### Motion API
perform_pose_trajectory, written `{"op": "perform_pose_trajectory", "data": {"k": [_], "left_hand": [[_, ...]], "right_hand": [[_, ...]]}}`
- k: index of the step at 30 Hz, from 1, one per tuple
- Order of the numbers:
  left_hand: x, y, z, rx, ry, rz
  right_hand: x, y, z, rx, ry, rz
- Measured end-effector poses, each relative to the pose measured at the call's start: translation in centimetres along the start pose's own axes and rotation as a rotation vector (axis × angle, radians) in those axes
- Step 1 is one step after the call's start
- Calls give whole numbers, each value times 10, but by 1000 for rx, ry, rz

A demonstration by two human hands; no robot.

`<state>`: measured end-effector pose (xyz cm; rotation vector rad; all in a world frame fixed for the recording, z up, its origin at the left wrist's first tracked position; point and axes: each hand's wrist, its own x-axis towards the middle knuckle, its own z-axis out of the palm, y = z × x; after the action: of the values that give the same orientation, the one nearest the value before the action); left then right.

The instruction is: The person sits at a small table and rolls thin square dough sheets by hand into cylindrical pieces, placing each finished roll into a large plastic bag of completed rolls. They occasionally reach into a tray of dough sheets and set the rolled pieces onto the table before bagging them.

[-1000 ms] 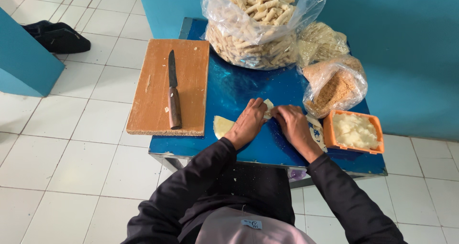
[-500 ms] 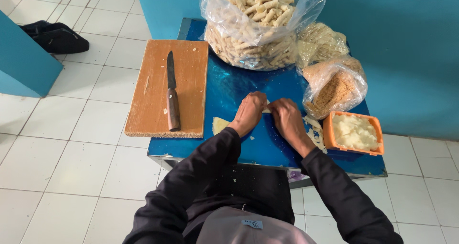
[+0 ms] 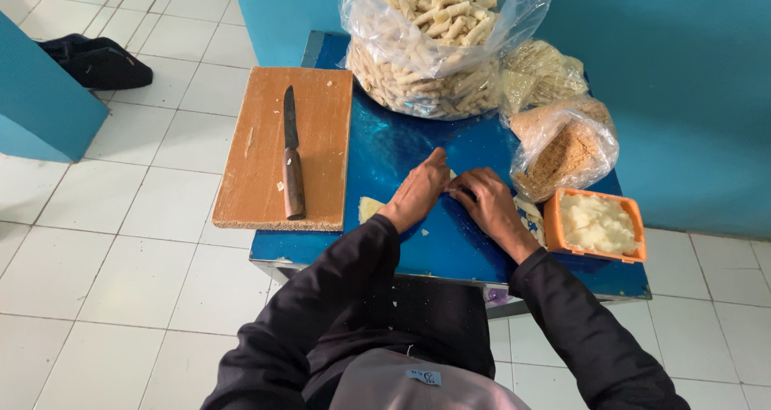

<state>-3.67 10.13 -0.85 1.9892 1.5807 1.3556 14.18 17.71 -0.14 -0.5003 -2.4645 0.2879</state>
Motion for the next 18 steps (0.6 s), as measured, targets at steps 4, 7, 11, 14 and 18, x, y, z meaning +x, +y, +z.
{"op": "perform_pose_trajectory", "data": {"k": [4, 7, 11, 14, 18], "left_hand": [[6, -8, -4, -81, 27, 65], [10, -13, -4, -27, -59, -23], [18, -22, -1, 17, -52, 37], [20, -24, 0, -4, -17, 60], [17, -22, -1, -30, -54, -18]], "right_hand": [[4, 8, 3, 16, -26, 74], [13, 15, 3, 58, -88, 185], [18, 14, 0, 149, -118, 296], [12, 7, 0, 43, -75, 150], [6, 6, 3, -36, -54, 44]]}}
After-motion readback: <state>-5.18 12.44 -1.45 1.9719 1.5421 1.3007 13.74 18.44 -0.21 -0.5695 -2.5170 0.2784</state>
